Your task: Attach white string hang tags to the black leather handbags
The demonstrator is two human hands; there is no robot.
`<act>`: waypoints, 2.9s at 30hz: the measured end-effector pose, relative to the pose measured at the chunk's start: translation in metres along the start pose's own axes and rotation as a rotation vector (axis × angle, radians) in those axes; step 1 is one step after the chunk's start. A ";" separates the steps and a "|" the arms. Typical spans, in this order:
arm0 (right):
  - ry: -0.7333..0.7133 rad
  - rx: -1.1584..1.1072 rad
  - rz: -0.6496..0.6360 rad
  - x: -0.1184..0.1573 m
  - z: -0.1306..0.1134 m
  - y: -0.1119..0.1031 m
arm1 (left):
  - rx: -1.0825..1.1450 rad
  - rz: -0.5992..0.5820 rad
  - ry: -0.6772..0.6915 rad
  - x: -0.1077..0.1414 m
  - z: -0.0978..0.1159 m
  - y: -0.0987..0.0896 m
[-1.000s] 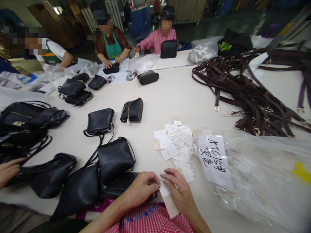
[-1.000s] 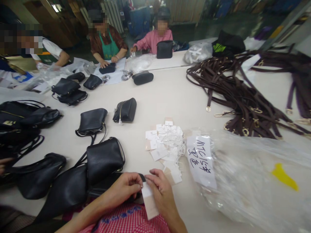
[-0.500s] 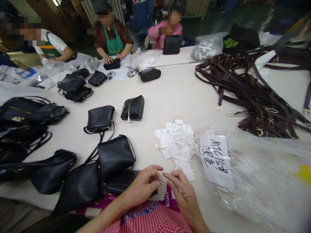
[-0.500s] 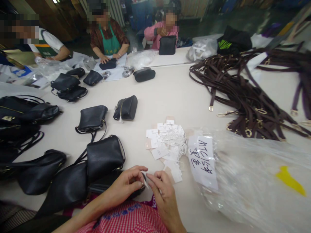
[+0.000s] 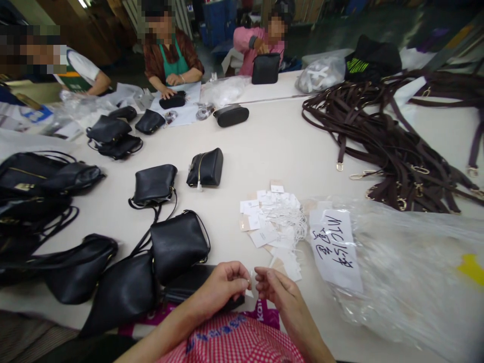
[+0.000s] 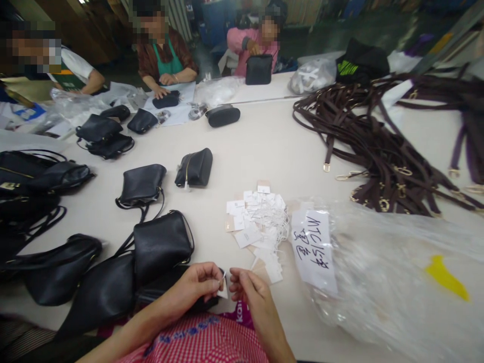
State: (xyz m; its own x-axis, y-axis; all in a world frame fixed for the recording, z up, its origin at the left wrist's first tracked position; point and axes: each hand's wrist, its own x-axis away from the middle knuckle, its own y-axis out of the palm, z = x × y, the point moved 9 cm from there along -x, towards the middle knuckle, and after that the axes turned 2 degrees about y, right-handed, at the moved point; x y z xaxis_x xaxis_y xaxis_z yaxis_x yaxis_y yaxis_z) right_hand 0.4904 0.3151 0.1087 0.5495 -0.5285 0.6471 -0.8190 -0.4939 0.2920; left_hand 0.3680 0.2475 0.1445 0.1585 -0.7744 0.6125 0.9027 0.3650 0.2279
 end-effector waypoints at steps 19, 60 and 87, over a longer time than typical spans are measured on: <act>-0.056 -0.031 -0.044 0.001 0.000 0.008 | -0.207 0.019 0.240 0.005 0.025 -0.001; -0.053 0.021 -0.078 0.006 -0.005 0.015 | -0.575 0.078 0.153 0.005 0.018 0.004; -0.436 0.513 0.201 0.017 -0.024 0.012 | -0.107 0.137 0.012 -0.005 -0.006 -0.004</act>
State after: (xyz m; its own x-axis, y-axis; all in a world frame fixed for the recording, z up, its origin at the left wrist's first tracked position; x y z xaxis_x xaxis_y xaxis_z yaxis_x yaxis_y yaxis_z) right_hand 0.4859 0.3170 0.1402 0.4993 -0.8196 0.2811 -0.7892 -0.5641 -0.2428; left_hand 0.3657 0.2470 0.1362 0.2873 -0.7272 0.6234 0.9094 0.4114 0.0607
